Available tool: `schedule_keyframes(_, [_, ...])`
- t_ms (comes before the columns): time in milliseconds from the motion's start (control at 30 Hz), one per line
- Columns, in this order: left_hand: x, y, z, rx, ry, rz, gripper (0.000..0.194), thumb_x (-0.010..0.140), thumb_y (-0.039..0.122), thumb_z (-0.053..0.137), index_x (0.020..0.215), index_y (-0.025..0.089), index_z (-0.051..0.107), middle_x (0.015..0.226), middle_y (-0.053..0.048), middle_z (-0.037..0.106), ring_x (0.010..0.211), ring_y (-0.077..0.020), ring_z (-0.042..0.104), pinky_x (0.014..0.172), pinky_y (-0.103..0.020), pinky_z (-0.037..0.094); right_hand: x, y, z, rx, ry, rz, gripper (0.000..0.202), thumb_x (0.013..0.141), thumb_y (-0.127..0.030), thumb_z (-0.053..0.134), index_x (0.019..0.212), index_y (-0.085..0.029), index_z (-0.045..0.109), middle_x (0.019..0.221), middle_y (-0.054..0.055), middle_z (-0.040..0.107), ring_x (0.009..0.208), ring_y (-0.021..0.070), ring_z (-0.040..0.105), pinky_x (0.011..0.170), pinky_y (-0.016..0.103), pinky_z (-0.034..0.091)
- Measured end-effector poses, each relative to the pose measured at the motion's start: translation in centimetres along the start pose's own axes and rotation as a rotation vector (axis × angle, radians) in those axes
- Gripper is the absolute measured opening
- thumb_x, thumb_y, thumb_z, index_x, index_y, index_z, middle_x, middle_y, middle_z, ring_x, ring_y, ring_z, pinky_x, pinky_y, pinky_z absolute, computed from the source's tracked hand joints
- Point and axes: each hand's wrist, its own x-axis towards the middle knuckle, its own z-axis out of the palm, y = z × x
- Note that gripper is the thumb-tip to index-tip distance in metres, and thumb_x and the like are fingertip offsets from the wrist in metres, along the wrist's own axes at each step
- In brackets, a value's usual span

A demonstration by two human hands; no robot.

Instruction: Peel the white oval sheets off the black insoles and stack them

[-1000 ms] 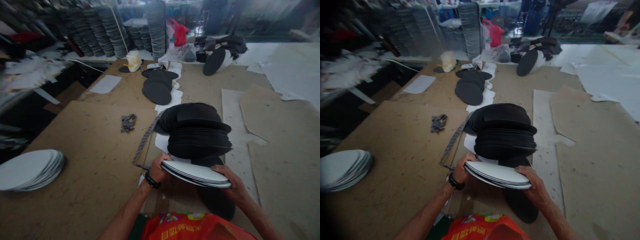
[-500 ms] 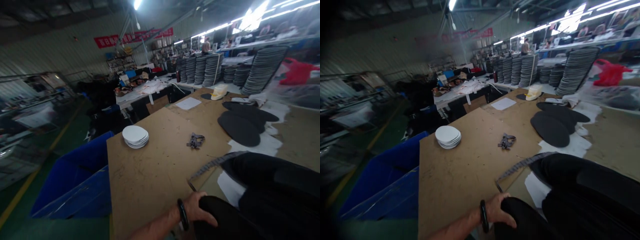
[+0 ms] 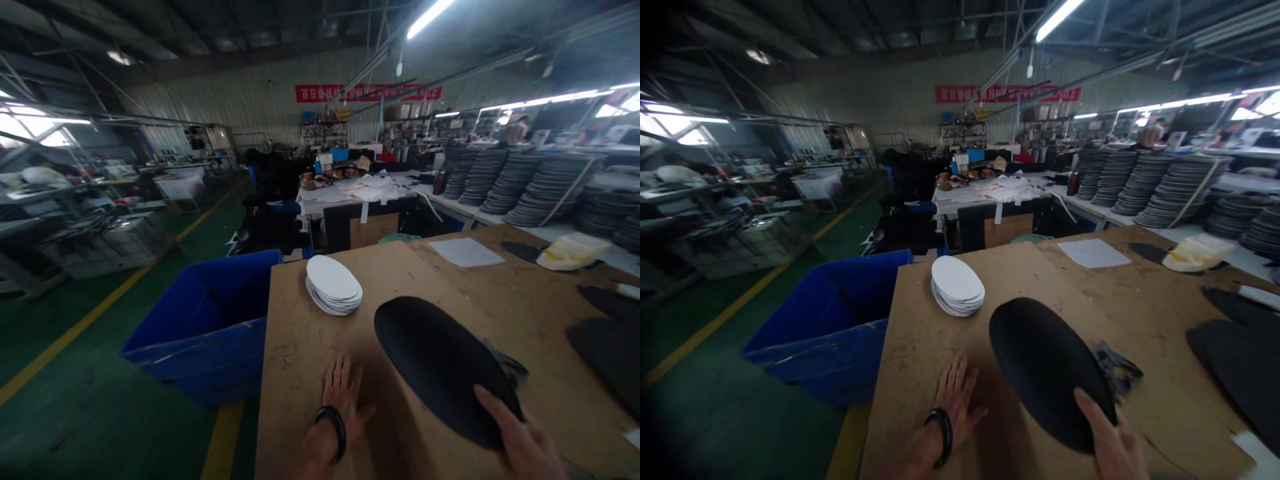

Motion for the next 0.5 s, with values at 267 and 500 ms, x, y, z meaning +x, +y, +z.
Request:
schedule_keyframes(267, [1.9, -5.0, 5.3, 0.205, 0.009, 0.120, 0.070, 0.080, 0.051, 0.051, 0.140, 0.023, 0.028, 0.146, -0.016, 0.022, 0.133, -0.0402, 0.020, 0.104, -0.063, 0.027, 22.2, -8.5, 11.9, -0.014, 0.300, -0.297, 0.044, 0.088, -0.030, 0.045, 0.130, -0.017, 0.044, 0.125, 0.013, 0.055, 0.115, 0.0284, 0.050, 0.095, 0.042, 0.042])
schedule_keyframes(500, [3.4, -8.5, 10.5, 0.453, 0.401, 0.239, 0.054, 0.089, 0.027, 0.043, 0.140, 0.032, 0.028, 0.136, -0.010, 0.041, 0.123, -0.0325, 0.044, 0.093, -0.050, 0.048, 19.6, -7.1, 27.2, -0.465, -0.504, -0.521, 0.052, 0.083, 0.000, 0.030, 0.127, -0.020, 0.050, 0.134, 0.010, 0.049, 0.117, 0.0286, 0.049, 0.091, 0.046, 0.043])
